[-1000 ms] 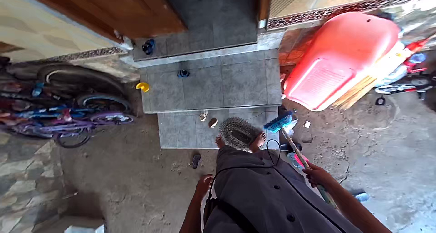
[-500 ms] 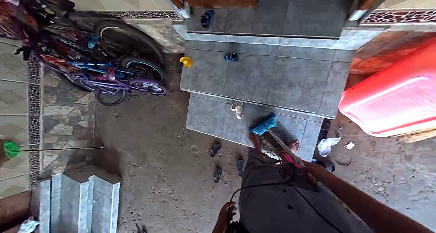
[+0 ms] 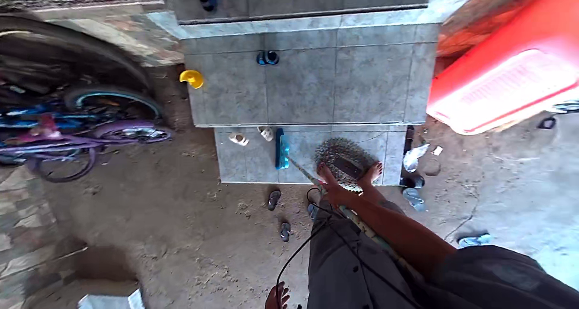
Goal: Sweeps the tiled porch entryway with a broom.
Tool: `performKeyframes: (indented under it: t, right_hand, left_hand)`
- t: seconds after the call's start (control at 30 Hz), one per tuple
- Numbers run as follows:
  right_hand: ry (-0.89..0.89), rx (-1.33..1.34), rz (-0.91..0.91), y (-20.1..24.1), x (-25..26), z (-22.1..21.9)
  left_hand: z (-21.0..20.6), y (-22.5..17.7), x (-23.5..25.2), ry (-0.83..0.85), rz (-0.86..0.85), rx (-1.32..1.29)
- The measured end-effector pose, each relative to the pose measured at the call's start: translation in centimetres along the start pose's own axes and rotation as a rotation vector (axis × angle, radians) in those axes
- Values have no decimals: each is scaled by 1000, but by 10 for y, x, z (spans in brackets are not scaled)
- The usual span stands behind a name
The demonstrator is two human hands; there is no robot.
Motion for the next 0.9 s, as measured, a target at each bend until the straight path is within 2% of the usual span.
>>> performKeyframes:
  t: [0.07, 0.13, 0.23, 0.37, 0.47, 0.53, 0.63, 0.77, 0.83, 0.9]
  right_hand:
    - [-70, 130, -38, -36, -23, 32]
    - [-160, 326, -90, -95, -45, 65]
    - [-290, 528, -248, -172, -95, 99]
    - [-424, 588, -328, -238, -144, 122]
    - [-387, 547, -229, -236, -192, 110]
    - [-289, 470, -69, -224, -206, 97]
    - [-144, 338, 222, -207, -160, 84]
    - [-82, 130, 253, -192, -94, 87]
    - [-152, 149, 240, -219, -100, 119]
    - [-236, 251, 165, -280, -124, 163]
  left_hand:
    - [-7, -32, 0, 30, -127, -23]
    - [-18, -66, -5, 70, -231, -39]
    - [-26, -98, -10, 108, -245, 15]
    - [-33, -120, -10, 53, -292, 71]
    - [-54, -132, -22, 33, -299, 117]
    - [-74, -135, -35, 33, -296, 182]
    - [-110, -146, -50, 55, -369, 334]
    - [-160, -174, -110, 94, -516, 422]
    - [-182, -189, -144, 85, -559, 363]
    - [-196, -192, -159, 123, -577, 338]
Point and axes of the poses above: each hand's wrist, its own x-axis towards the middle knuckle, its own z-axis out of the back of the hand, y = z × x, the point moved 4 cm from there along x, towards the middle knuckle, and after that the axes turned 5 degrees about -y, right-handed, at the moved point
